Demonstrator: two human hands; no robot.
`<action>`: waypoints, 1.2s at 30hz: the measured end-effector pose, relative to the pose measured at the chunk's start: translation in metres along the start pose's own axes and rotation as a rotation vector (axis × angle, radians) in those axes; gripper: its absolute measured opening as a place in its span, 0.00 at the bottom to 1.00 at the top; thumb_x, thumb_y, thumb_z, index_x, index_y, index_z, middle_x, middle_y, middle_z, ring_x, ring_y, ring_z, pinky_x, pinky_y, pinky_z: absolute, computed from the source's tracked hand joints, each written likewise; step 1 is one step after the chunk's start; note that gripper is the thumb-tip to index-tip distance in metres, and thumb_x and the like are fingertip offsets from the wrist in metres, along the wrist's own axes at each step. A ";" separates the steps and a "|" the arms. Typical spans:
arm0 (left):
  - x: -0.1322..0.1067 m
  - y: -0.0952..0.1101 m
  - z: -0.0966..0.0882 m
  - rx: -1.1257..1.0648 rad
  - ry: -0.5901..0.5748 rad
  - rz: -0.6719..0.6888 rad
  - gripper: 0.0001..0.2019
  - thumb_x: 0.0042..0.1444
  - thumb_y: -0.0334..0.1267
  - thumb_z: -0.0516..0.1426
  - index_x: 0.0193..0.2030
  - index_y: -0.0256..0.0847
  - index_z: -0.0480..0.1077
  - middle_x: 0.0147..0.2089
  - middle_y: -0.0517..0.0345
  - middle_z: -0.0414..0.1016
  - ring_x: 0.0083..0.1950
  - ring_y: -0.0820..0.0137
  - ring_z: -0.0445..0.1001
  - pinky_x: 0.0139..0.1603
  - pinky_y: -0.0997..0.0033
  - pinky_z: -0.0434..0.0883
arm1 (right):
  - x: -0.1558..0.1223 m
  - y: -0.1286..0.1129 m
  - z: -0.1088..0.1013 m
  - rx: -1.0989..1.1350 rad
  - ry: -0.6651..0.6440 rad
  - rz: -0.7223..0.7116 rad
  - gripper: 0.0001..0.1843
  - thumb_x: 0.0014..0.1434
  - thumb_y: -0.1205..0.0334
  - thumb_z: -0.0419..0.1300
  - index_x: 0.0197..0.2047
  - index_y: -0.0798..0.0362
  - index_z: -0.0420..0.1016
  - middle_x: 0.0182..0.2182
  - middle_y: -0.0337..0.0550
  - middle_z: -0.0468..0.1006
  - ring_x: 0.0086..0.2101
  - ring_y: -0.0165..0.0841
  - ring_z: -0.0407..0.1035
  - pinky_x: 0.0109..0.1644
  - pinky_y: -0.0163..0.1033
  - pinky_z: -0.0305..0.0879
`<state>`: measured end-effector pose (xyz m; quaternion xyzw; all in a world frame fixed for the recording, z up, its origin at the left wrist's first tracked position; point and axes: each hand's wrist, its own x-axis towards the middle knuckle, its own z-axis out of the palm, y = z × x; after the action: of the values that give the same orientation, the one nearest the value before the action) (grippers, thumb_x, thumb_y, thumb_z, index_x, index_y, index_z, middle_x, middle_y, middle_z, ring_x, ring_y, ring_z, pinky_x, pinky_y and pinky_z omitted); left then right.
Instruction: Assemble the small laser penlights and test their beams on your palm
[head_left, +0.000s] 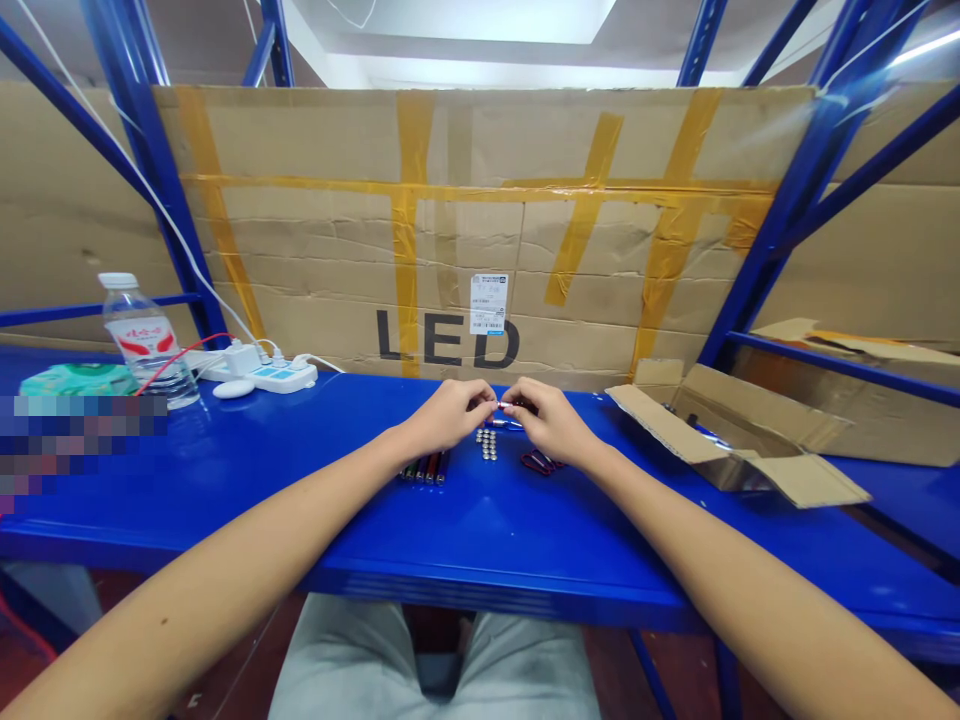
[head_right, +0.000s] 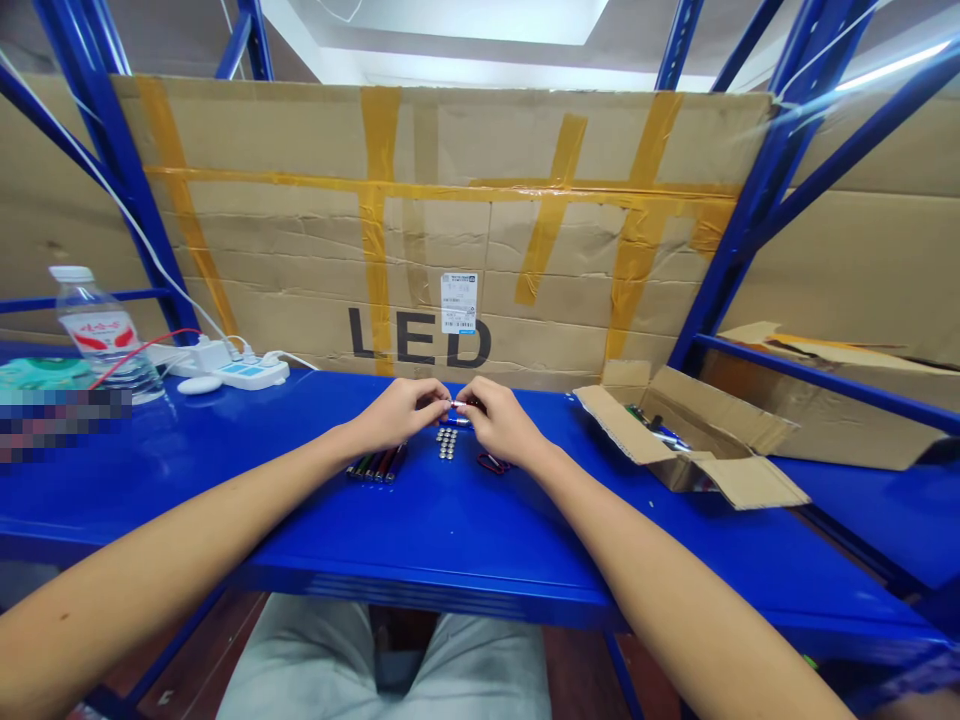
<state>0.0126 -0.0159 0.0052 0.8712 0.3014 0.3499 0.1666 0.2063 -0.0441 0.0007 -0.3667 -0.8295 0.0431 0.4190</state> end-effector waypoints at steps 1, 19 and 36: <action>0.000 0.000 0.000 -0.001 0.001 -0.003 0.08 0.59 0.38 0.54 0.37 0.36 0.72 0.29 0.59 0.76 0.29 0.72 0.70 0.31 0.73 0.62 | 0.000 0.000 0.000 -0.001 -0.007 0.003 0.05 0.59 0.70 0.56 0.32 0.55 0.71 0.30 0.43 0.74 0.32 0.33 0.66 0.37 0.37 0.60; -0.001 0.005 0.003 0.129 0.040 0.081 0.14 0.59 0.40 0.56 0.49 0.37 0.69 0.41 0.52 0.77 0.40 0.66 0.74 0.40 0.67 0.69 | 0.006 -0.002 0.004 0.389 0.003 0.354 0.06 0.57 0.60 0.58 0.32 0.54 0.69 0.25 0.40 0.77 0.26 0.32 0.71 0.34 0.39 0.67; -0.003 0.011 -0.003 0.383 -0.019 0.148 0.29 0.50 0.43 0.61 0.58 0.36 0.61 0.54 0.42 0.71 0.54 0.55 0.71 0.51 0.57 0.69 | 0.008 -0.008 -0.007 0.274 -0.112 0.476 0.14 0.64 0.55 0.50 0.31 0.53 0.65 0.24 0.42 0.77 0.22 0.31 0.70 0.27 0.36 0.65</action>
<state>0.0133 -0.0264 0.0115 0.9100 0.2961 0.2892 -0.0253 0.2041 -0.0461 0.0134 -0.4882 -0.7284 0.2721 0.3963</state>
